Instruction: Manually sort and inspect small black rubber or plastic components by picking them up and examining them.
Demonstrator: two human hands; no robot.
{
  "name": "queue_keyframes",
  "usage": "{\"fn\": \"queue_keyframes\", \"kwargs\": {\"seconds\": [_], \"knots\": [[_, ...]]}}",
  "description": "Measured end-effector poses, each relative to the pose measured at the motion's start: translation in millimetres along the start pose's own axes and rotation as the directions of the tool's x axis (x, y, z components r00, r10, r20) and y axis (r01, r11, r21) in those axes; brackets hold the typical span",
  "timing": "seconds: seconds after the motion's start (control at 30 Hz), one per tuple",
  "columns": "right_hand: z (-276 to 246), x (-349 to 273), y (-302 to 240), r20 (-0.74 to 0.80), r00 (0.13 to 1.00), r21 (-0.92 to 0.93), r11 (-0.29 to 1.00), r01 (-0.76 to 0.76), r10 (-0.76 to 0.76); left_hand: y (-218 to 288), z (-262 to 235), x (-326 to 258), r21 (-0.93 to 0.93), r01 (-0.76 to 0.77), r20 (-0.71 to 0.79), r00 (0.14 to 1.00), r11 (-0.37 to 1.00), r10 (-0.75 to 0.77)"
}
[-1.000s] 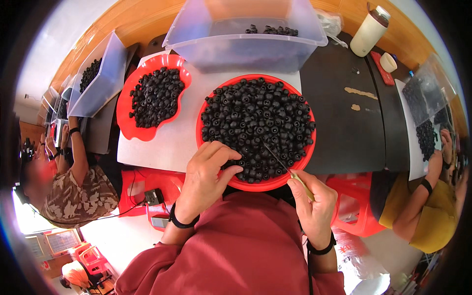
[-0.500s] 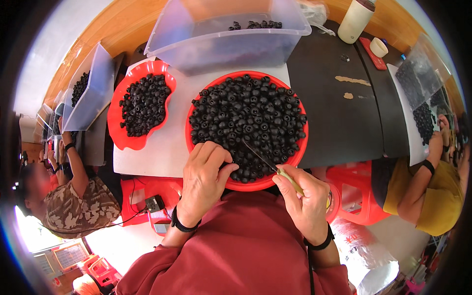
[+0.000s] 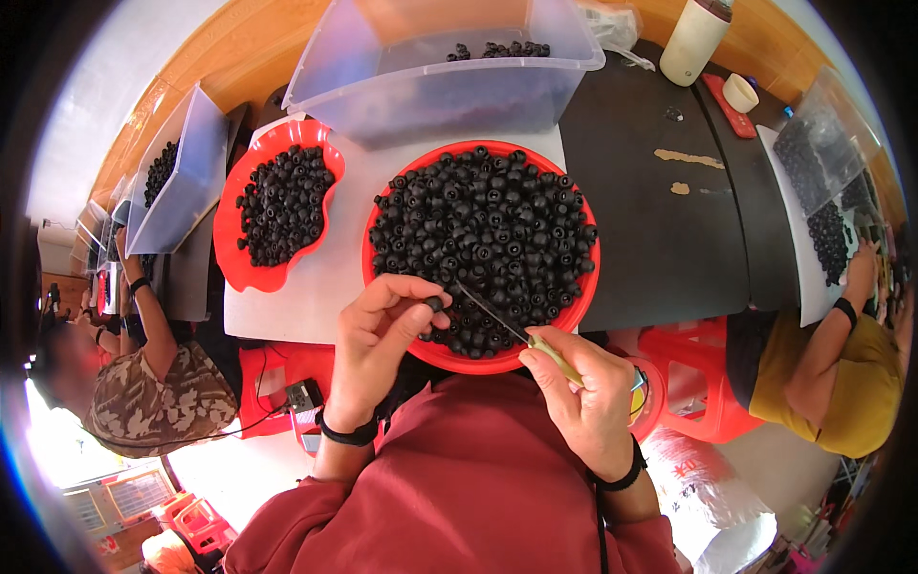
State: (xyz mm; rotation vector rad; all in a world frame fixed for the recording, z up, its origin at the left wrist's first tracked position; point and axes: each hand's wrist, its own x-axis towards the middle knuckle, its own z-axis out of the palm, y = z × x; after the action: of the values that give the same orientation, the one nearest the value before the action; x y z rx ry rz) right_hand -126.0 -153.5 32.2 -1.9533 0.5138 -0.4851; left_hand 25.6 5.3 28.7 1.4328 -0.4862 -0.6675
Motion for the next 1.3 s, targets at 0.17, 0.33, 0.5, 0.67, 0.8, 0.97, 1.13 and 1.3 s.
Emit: {"fn": "queue_keyframes", "kwargs": {"seconds": [0.17, 0.33, 0.5, 0.67, 0.8, 0.97, 1.13, 1.3], "knots": [[9, 5, -8, 0.062, 0.997, 0.053, 0.998, 0.033, -0.036, -6, -9, 1, -0.573, 0.240, 0.126, 0.971, 0.784, -0.205], [17, 8, -11, 0.120, 0.992, 0.062, 0.997, 0.042, -0.049, -15, -8, -2, -0.661, 0.230, 0.055, 0.964, 0.715, -0.259], [18, 8, -15, 0.121, 0.991, 0.035, 0.998, 0.048, -0.052, -21, -10, -4, -0.674, 0.170, 0.063, 0.983, 0.718, -0.173], [19, 7, -14, 0.108, 0.992, 0.069, 0.996, 0.052, -0.059, -19, -7, -4, -0.591, 0.161, 0.016, 0.982, 0.790, -0.188], [19, 6, -14, 0.096, 0.992, 0.065, 0.995, 0.075, -0.081, -17, -7, -4, -0.634, 0.171, 0.078, 0.984, 0.754, -0.158], [18, 4, -11, 0.080, 0.984, -0.019, 0.987, 0.159, -0.157, -20, -7, -3, -0.671, 0.167, 0.151, 0.985, 0.722, -0.087], [19, 4, -4, 0.028, 0.967, -0.074, 0.964, 0.254, -0.253, -26, -6, -3, -0.665, 0.147, 0.139, 0.988, 0.733, -0.072], [16, 2, 1, 0.042, 0.955, -0.105, 0.949, 0.296, -0.293, -29, -2, -5, -0.660, 0.110, 0.126, 0.991, 0.743, -0.035]]}}
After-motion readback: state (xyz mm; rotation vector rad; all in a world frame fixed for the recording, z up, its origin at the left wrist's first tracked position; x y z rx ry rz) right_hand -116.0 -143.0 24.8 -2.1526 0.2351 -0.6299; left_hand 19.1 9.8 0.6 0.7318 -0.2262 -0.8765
